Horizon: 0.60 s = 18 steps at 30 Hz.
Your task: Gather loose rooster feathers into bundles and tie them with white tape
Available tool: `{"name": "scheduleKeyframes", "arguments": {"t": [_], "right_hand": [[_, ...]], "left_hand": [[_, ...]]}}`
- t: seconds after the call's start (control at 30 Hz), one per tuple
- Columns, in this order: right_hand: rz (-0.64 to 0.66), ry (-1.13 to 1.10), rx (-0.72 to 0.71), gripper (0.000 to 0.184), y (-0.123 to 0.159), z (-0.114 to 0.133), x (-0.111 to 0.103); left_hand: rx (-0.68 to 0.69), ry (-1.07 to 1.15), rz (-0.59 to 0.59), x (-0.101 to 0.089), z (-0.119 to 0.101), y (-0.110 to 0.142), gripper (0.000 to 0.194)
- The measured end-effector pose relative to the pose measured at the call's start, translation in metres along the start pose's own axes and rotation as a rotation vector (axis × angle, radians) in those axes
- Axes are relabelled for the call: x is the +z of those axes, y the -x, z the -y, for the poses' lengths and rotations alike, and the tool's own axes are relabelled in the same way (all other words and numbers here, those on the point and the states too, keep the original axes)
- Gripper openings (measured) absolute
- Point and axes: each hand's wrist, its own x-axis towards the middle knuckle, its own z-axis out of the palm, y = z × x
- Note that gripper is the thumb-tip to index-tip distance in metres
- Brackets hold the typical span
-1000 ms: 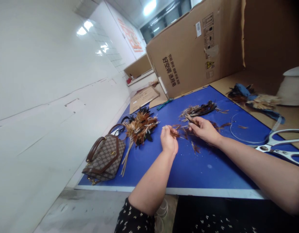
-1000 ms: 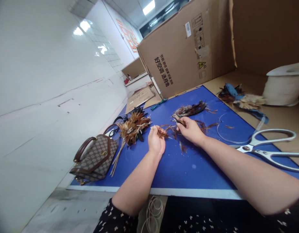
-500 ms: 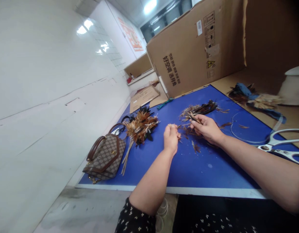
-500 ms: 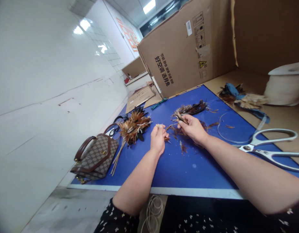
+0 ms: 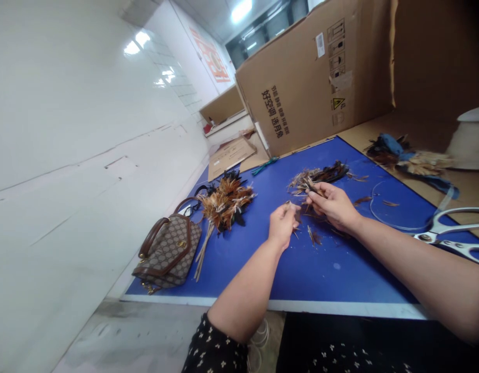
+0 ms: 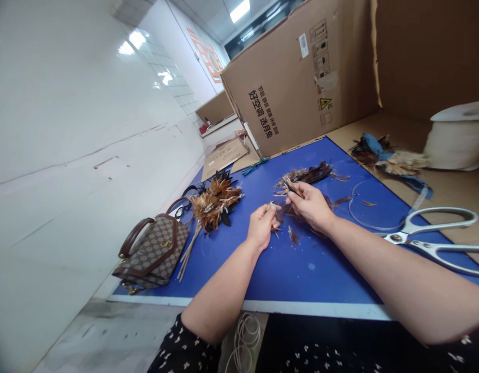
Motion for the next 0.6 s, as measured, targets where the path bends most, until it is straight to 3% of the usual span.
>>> {"name": "scheduleKeyframes", "arguments": {"t": [0.2, 0.6], "right_hand": [[0.01, 0.007, 0.001, 0.045, 0.001, -0.002, 0.001], [0.141, 0.174, 0.019, 0.045, 0.011, 0.007, 0.012]], "left_hand": [[-0.002, 0.137, -0.029, 0.003, -0.004, 0.002, 0.052], [0.032, 0.215, 0.033, 0.011, -0.01, 0.008, 0.051]]}}
